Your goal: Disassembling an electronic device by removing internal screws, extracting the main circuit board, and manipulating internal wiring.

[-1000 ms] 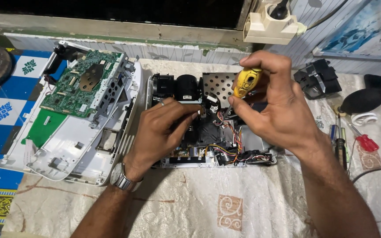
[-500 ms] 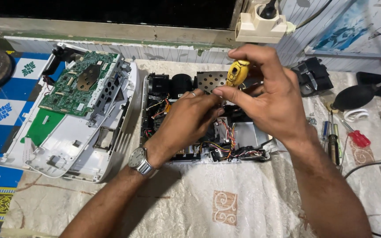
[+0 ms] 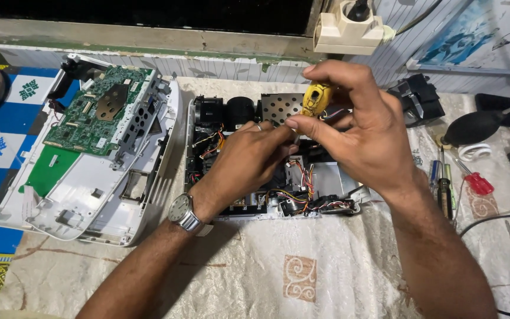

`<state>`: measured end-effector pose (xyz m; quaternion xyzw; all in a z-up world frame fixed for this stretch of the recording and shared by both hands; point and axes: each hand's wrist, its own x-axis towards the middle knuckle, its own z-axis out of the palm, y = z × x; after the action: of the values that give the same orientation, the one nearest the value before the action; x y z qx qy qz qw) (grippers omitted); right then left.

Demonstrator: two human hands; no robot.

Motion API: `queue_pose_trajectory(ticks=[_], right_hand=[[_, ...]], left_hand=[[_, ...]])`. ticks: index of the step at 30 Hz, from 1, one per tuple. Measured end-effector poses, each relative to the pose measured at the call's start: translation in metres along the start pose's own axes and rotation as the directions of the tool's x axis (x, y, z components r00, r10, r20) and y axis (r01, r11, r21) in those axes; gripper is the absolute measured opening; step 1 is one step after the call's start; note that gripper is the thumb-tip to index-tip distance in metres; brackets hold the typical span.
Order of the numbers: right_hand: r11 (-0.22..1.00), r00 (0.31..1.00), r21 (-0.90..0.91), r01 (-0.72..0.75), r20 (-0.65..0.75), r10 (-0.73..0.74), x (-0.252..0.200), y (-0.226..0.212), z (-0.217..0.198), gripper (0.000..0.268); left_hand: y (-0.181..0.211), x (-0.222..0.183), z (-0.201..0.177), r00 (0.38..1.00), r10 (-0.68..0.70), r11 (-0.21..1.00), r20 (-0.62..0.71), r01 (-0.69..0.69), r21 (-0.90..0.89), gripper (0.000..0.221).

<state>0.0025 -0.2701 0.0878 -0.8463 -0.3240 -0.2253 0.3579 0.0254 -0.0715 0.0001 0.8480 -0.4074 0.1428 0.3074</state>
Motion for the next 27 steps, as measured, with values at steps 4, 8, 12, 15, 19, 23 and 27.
queue_pose_trajectory(ticks=[4,8,12,15,19,23,27], right_hand=[[1.0,1.0,0.0,0.018,0.006,-0.018,-0.0002,0.0021,0.0001,0.055],[1.0,1.0,-0.009,0.01,0.007,-0.01,-0.0002,0.0,-0.0003,0.054],[1.0,1.0,-0.006,-0.01,-0.005,0.01,-0.0004,-0.0047,-0.0002,0.052],[1.0,1.0,0.002,-0.011,0.004,0.011,-0.0004,-0.0046,-0.0009,0.053],[1.0,1.0,-0.007,-0.006,0.007,0.006,-0.0008,-0.0025,-0.0005,0.053],[1.0,1.0,-0.011,-0.003,0.011,0.003,-0.0009,-0.0018,0.0006,0.053],[1.0,1.0,0.0,-0.007,0.002,0.007,0.0,-0.0032,0.0001,0.054]], left_hand=[[-0.0001,-0.0005,0.0012,0.999,-0.001,1.0,-0.04,0.0,-0.01,0.021],[-0.0004,-0.0013,0.0018,0.998,0.006,1.0,-0.063,-0.007,-0.018,0.021],[0.0014,-0.0008,-0.0005,0.998,-0.009,1.0,-0.064,0.008,-0.015,0.019],[0.0037,-0.0004,-0.0028,0.998,-0.025,0.999,-0.057,0.022,-0.046,0.019],[0.0036,-0.0007,-0.0017,0.998,-0.017,0.999,-0.067,0.014,-0.037,0.02],[0.0016,-0.0017,0.0,0.998,-0.03,0.999,-0.059,0.029,-0.018,0.022],[0.0042,-0.0014,-0.0023,0.998,-0.046,0.999,-0.051,0.044,-0.032,0.018]])
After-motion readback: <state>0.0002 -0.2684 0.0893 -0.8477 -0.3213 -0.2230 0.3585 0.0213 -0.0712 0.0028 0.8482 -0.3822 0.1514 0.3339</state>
